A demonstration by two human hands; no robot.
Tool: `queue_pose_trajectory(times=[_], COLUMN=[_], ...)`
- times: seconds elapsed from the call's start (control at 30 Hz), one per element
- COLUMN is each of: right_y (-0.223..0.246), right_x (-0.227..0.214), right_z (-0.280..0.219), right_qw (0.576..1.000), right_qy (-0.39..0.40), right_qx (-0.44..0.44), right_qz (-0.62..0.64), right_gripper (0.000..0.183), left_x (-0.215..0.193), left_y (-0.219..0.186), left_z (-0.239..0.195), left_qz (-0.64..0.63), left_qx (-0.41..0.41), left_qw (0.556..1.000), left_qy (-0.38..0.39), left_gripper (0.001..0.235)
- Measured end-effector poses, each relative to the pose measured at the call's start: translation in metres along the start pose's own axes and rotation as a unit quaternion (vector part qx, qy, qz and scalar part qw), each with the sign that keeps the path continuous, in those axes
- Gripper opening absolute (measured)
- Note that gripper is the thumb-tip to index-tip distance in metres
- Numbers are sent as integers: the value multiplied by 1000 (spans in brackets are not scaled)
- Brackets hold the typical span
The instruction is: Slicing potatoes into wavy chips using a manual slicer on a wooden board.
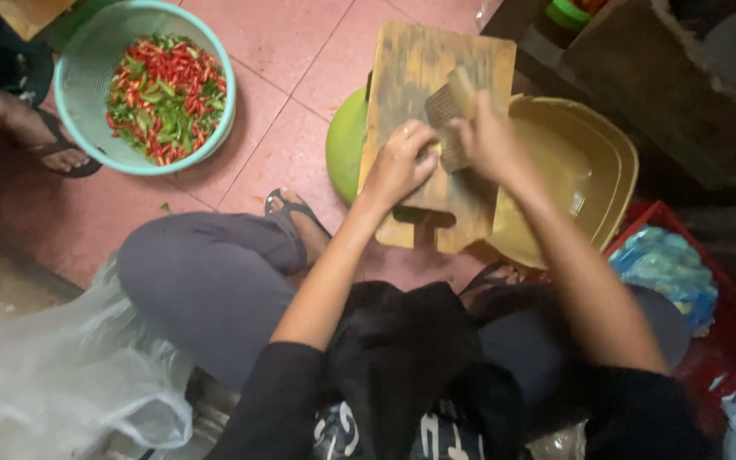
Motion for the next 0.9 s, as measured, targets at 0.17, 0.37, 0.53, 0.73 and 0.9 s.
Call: queue_pose_trajectory(times=[0.17, 0.37, 0.53, 0.73, 0.9], right_y=[-35, -60, -160, -253, -202], right_x=[-95, -223, -236, -262, -288], right_z=[-29, -146, -253, -381, -380], right_qw=[992, 977, 952, 863, 911], right_qy=[-79, -200, -249, -273, -386], right_qx=[-47, -18, 165, 358, 139], right_qz=[81, 73, -63, -229, -40], right_gripper=[35, 38, 34, 38, 30], left_x=[4, 93, 252, 488, 485], left_y=[-23, -5, -21, 116, -24], left_z=[20, 35, 52, -24, -44], left_qz=[-39, 112, 199, 304, 212], left_qx=[-7, 0, 38, -65, 150], left_qw=[999, 988, 958, 880, 916], left_qy=[15, 103, 205, 359, 307], left_gripper=[48, 35, 21, 25, 19])
Point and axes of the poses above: each hand's wrist, its own z-axis towards the middle knuckle, its own x-axis out of the palm, y = z × x, the point moved 5 cm from there along z, towards the middle knuckle
